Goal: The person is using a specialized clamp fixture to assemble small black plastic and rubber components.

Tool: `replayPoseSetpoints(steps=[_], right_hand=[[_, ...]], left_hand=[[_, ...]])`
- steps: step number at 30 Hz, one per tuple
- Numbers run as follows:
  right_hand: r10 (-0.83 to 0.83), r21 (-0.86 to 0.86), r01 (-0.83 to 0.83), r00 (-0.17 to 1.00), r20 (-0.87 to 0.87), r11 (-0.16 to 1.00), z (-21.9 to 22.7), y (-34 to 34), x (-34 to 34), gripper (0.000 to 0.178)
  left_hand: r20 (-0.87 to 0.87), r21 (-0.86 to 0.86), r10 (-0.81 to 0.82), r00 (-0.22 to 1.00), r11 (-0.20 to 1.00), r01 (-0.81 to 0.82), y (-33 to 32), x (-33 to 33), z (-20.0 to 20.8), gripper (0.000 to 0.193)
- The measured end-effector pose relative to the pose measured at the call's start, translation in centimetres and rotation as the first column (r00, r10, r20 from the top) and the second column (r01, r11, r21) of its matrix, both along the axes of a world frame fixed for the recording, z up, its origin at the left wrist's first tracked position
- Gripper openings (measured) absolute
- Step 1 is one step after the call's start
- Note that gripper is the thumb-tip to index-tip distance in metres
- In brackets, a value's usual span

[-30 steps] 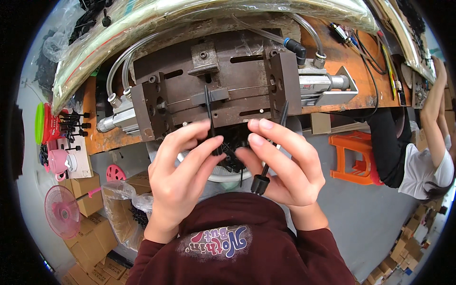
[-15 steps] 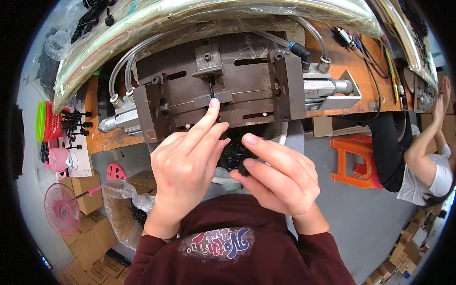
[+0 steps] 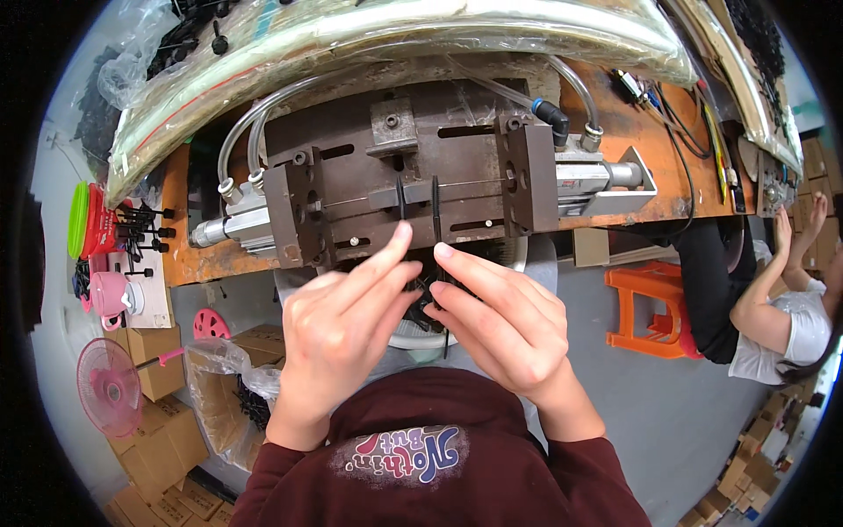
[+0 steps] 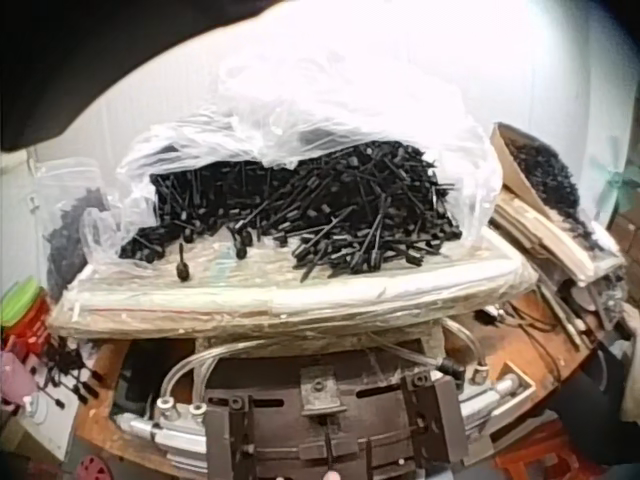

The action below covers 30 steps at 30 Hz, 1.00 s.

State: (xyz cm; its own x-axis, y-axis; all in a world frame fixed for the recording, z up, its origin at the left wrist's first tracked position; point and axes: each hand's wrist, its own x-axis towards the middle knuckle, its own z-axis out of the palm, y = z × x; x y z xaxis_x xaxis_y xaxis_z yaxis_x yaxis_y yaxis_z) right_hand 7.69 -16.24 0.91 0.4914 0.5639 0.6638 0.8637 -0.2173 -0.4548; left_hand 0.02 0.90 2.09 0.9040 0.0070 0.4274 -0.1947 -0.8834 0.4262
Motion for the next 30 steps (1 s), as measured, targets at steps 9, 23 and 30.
replayPoseSetpoints(steps=[9,23,30], right_hand=[[0.034,-0.248,-0.015,0.997,0.074,0.969,-0.1,2.2,0.7,0.017],[-0.012,-0.427,0.038,0.998,0.063,0.904,2.1,4.8,0.2,0.024],[-0.021,-0.353,-0.011,0.996,-0.087,0.935,0.0,2.6,1.4,0.025]], left_hand=[[-0.294,-0.241,-0.309,0.905,0.940,0.242,0.3,-4.5,-3.4,0.022],[-0.391,-0.387,-0.165,0.905,0.922,0.001,0.4,-9.5,-11.3,0.037],[-0.257,-0.115,0.290,0.922,0.938,-0.327,1.4,-16.7,-17.3,0.053]])
